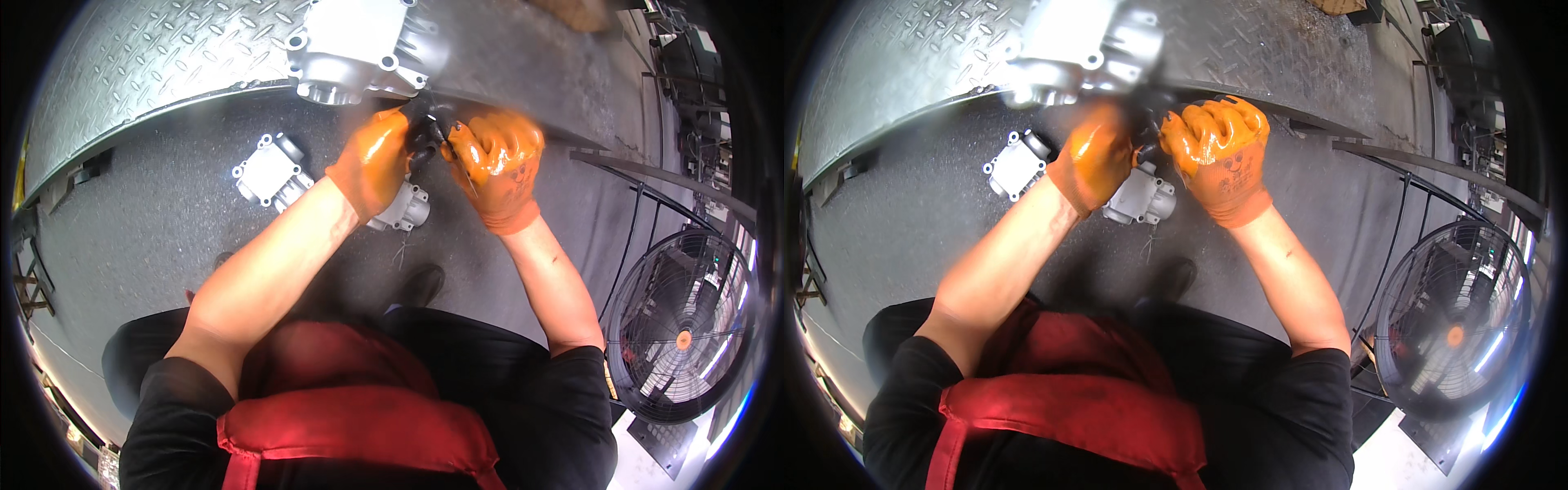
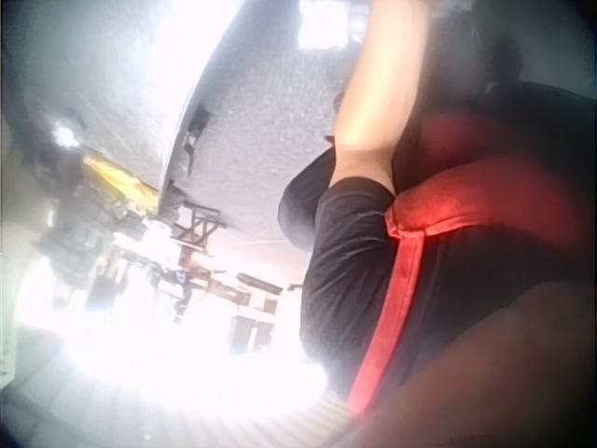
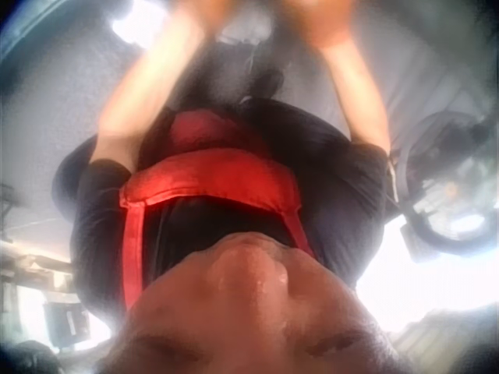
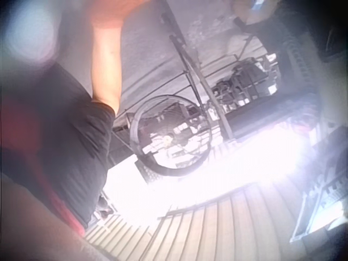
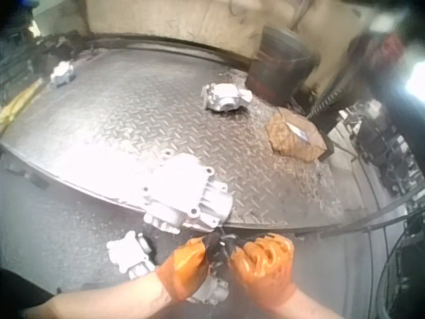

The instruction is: The person works with metal engine housings, first using a tool inside a large machine, then carrying a part across a fabrication floor to a table where they clean or deburr it using a small handheld tool and a cloth.

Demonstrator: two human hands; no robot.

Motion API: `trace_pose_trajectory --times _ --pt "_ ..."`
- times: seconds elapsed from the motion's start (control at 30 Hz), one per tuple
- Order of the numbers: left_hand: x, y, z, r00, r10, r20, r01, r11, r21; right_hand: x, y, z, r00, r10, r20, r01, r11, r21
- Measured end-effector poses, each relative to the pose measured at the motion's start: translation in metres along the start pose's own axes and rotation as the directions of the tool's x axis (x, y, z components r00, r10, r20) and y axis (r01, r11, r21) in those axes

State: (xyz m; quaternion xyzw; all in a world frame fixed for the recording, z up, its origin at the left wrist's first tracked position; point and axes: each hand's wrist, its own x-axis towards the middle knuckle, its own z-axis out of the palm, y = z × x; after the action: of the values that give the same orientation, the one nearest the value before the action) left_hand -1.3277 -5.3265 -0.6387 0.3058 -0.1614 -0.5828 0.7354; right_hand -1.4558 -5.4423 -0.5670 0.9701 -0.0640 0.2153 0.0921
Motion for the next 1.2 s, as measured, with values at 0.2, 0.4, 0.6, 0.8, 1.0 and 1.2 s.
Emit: trace_pose_trajectory --times 0.2,0.4,0.6,0.8,1.0,1.2 --pt "0.009 0.000 0.009 0.907 -0.174 -0.383 0.175 0.984 -0.033 0.021 0.009 -0.006 0.389 0.343 0.855 -0.911 0.008 0.412" --pt "0.000 0.027 0.011 0.951 -0.246 -0.186 0.251 0.968 0.007 -0.012 0.042 -0.006 0.580 0.167 0.797 -0.807 -0.017 0.591" --pt "0.002 0.025 0.008 0.866 -0.439 -0.240 0.379 0.889 -0.256 -0.016 0.032 -0.038 0.989 -0.145 0.016 0.145 0.989 0.019" --pt "0.008 0.017 0.001 0.925 -0.365 -0.108 0.344 0.923 -0.174 0.002 0.032 -0.017 0.977 -0.199 0.072 0.192 0.978 0.087" --pt "0.004 0.027 0.006 0.903 -0.412 -0.122 0.391 0.905 -0.166 0.015 0.052 -0.018 0.961 -0.270 0.063 0.262 0.958 0.118" --pt "0.007 0.024 0.004 0.916 -0.393 -0.079 0.364 0.899 -0.244 0.022 0.040 -0.020 0.932 -0.315 0.178 0.313 0.949 0.038"
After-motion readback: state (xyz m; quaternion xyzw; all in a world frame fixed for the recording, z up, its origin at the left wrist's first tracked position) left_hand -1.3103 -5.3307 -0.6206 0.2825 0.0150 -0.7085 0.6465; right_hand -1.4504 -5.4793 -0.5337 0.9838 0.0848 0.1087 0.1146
